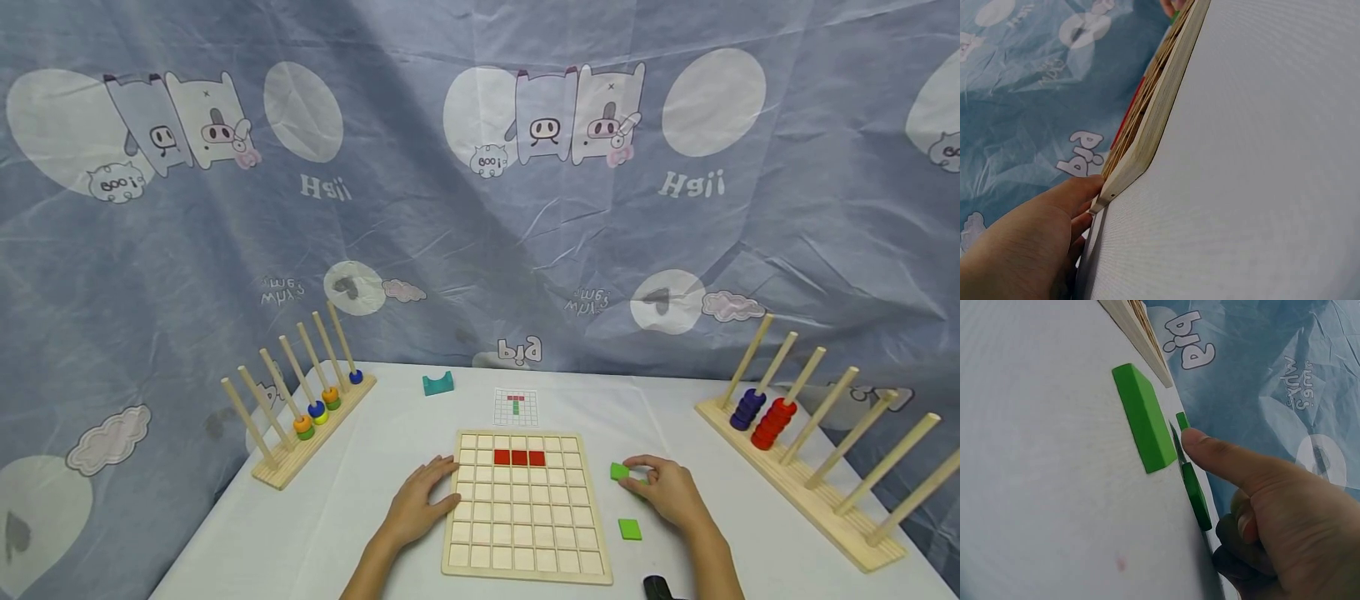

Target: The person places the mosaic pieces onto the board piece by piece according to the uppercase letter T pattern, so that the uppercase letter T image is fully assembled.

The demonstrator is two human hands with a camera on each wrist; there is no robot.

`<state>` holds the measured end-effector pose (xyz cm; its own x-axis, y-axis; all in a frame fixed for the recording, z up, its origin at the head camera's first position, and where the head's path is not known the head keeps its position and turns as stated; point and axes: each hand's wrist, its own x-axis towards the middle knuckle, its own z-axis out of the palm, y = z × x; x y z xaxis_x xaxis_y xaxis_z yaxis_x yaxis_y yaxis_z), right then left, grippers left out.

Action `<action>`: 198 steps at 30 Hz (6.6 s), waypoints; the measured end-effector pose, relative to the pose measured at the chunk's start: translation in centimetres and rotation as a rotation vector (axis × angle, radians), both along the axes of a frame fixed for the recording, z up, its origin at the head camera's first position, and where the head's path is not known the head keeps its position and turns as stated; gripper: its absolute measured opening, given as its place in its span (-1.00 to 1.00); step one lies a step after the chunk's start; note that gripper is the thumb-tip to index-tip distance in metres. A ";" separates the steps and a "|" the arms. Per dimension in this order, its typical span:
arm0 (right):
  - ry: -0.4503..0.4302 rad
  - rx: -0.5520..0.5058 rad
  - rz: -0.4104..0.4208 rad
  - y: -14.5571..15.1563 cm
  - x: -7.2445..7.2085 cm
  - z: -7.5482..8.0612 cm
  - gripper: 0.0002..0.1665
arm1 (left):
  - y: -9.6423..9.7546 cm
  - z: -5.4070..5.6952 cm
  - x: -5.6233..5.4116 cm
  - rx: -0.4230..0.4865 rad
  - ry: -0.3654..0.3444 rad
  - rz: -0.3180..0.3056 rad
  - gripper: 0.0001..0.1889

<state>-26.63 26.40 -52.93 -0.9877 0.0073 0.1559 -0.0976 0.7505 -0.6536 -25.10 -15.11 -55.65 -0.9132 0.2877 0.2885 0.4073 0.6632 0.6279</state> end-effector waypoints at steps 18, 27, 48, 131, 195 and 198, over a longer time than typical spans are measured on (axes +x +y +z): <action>0.138 -0.007 0.034 -1.5 -0.1 2.6 -0.58 | 0.0 -0.1 -0.1 0.002 0.004 -0.004 -0.47; 0.199 -0.010 0.061 -3.5 0.2 3.7 -0.63 | 0.0 -0.2 -0.1 0.003 0.009 -0.004 -0.47; 0.265 0.072 0.146 -11.6 1.0 4.8 -0.63 | 0.1 -0.2 -0.1 -0.001 0.020 -0.012 -0.45; 0.096 -0.048 0.311 -13.4 0.5 1.8 -0.63 | 0.0 -0.2 0.1 -0.002 0.084 -0.021 -0.49; 0.136 -0.277 0.024 2.9 2.8 4.6 -0.47 | 0.1 0.1 0.2 -0.002 -0.006 -0.004 -0.46; 0.108 -0.280 0.023 2.9 2.7 4.2 -0.47 | 0.1 0.1 0.2 -0.002 -0.004 -0.003 -0.46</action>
